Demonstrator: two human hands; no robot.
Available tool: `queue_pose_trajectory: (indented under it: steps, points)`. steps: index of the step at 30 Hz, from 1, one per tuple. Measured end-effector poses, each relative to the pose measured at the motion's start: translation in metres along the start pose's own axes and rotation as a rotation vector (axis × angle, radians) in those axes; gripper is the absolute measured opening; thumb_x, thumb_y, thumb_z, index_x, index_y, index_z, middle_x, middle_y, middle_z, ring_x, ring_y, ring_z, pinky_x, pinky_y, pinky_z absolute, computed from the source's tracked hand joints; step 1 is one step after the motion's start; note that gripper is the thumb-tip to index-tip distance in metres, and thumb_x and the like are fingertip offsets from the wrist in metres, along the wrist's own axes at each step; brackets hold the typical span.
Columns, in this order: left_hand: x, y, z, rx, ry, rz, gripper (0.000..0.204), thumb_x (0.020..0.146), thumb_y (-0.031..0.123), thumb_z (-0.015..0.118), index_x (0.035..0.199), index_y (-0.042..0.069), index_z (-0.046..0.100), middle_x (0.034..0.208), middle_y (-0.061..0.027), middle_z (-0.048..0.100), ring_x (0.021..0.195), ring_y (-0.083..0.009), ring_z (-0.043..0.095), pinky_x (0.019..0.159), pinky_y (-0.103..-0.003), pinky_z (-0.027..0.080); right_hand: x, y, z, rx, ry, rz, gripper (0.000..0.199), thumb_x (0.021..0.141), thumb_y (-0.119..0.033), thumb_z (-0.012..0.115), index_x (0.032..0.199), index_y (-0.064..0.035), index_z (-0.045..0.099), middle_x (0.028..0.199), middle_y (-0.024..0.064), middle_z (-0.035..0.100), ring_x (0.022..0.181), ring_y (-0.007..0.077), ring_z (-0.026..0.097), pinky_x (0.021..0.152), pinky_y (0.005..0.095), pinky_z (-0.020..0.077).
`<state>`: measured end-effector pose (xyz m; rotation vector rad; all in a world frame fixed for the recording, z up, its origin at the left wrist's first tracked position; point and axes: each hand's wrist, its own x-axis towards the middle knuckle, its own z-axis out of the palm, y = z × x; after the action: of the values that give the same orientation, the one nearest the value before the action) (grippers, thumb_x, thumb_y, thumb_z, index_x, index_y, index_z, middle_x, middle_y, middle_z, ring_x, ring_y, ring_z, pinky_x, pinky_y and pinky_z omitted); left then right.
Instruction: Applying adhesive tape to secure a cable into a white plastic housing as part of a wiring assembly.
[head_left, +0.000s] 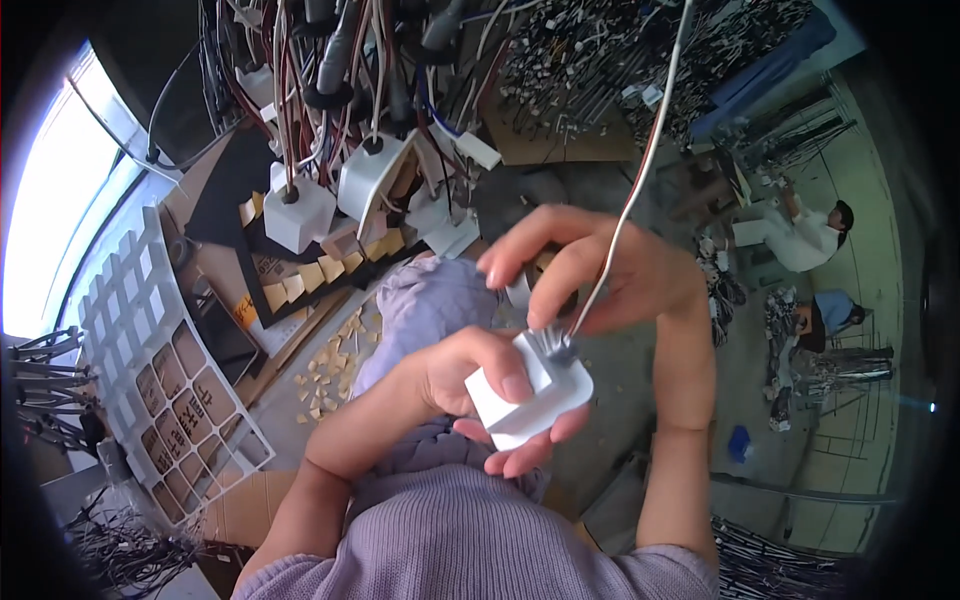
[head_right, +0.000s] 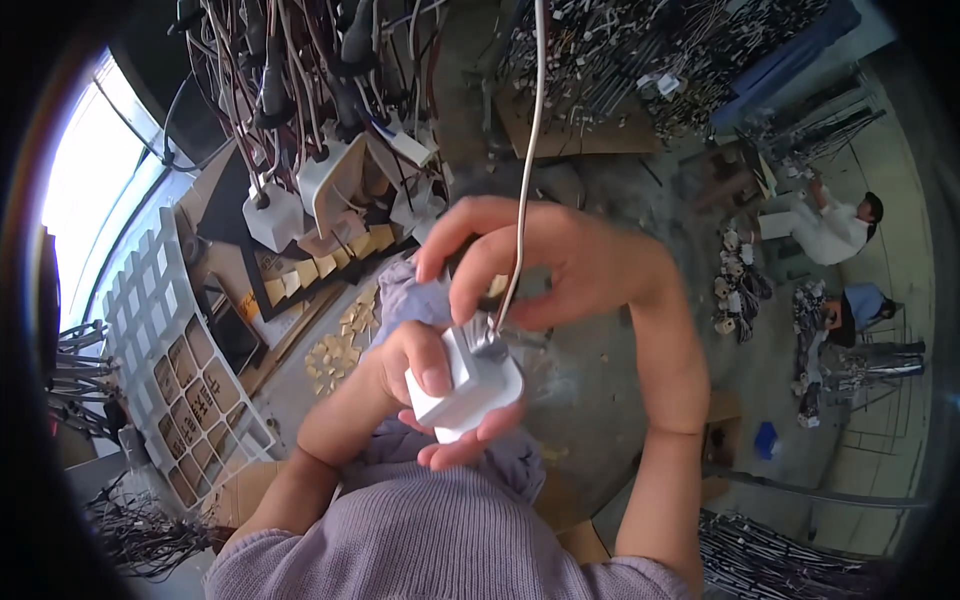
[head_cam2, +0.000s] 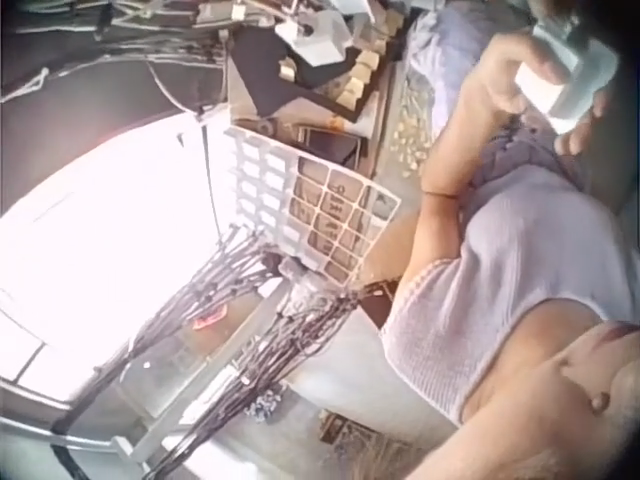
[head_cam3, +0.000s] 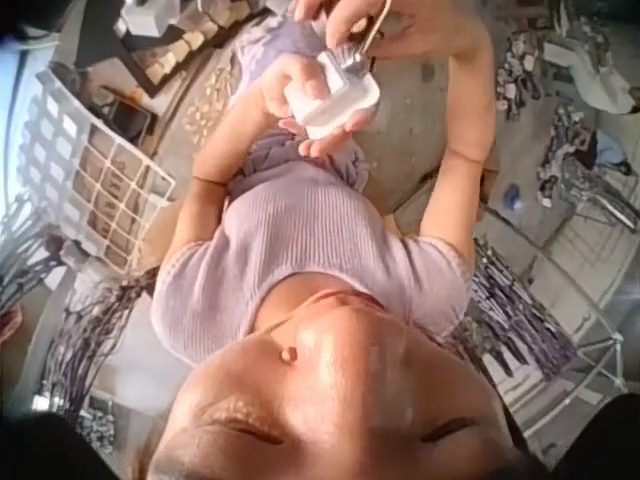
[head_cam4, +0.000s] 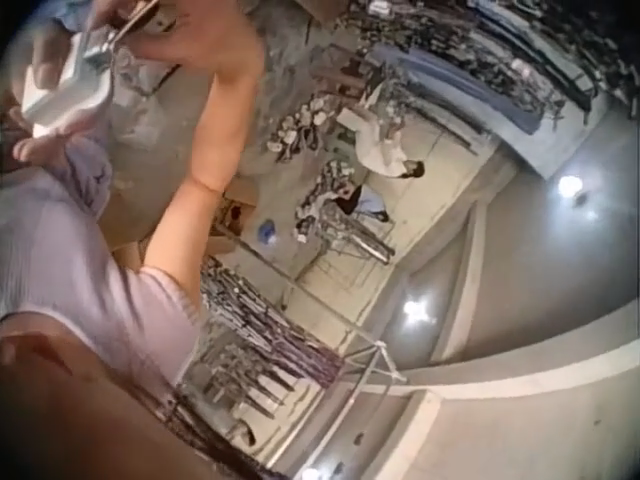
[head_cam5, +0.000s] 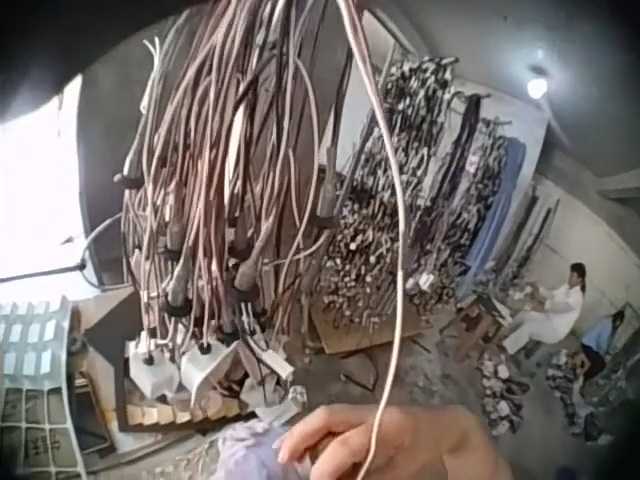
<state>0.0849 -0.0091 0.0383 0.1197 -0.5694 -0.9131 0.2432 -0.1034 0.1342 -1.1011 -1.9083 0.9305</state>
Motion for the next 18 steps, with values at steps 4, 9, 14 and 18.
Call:
queue_pose_trajectory:
  steps: [4, 9, 14, 18]
  points:
    - [-0.004, 0.012, 0.001, 0.194, 0.138, 0.108, 0.051, 0.071, 0.03, 0.059, 0.1, -0.012, 0.054, 0.078, -0.0275, 0.065, 0.057, -0.0283, 0.065, 0.034, -0.023, 0.043, 0.006, -0.008, 0.0, -0.107, 0.013, 0.07, 0.016, 0.073, -0.002, 0.074, 0.087, -0.0075, 0.069, 0.121, 0.0173, 0.054, 0.114, 0.0307, 0.054, 0.091, 0.0391, 0.0461]
    - [-0.015, 0.013, 0.003, 0.45, 0.434, 0.288, 0.042, 0.072, 0.022, 0.064, 0.1, -0.008, 0.056, 0.075, -0.0164, 0.065, 0.06, -0.0205, 0.065, 0.037, -0.021, 0.042, 0.008, -0.015, 0.002, -0.413, 0.007, 0.19, 0.029, 0.062, 0.009, 0.064, 0.086, -0.0084, 0.066, 0.112, 0.0076, 0.054, 0.103, 0.0254, 0.055, 0.086, 0.0348, 0.0458]
    - [-0.015, 0.007, 0.003, 0.67, 0.633, 0.351, 0.036, 0.073, 0.022, 0.065, 0.097, -0.005, 0.059, 0.074, -0.0111, 0.065, 0.06, -0.0158, 0.065, 0.038, -0.02, 0.041, 0.012, -0.031, -0.002, -0.617, -0.112, 0.372, 0.031, 0.06, -0.002, 0.067, 0.09, -0.0096, 0.067, 0.098, 0.0072, 0.053, 0.099, 0.0251, 0.054, 0.091, 0.0369, 0.0407]
    - [-0.022, 0.006, 0.001, 0.92, 0.893, 0.429, 0.029, 0.074, 0.023, 0.067, 0.093, 0.001, 0.064, 0.073, -0.0023, 0.067, 0.062, -0.0083, 0.062, 0.044, -0.021, 0.043, 0.005, -0.036, 0.002, -0.592, -0.041, 0.472, 0.038, 0.058, -0.009, 0.071, 0.096, -0.006, 0.064, 0.096, 0.0081, 0.053, 0.099, 0.0265, 0.053, 0.092, 0.0365, 0.0403]
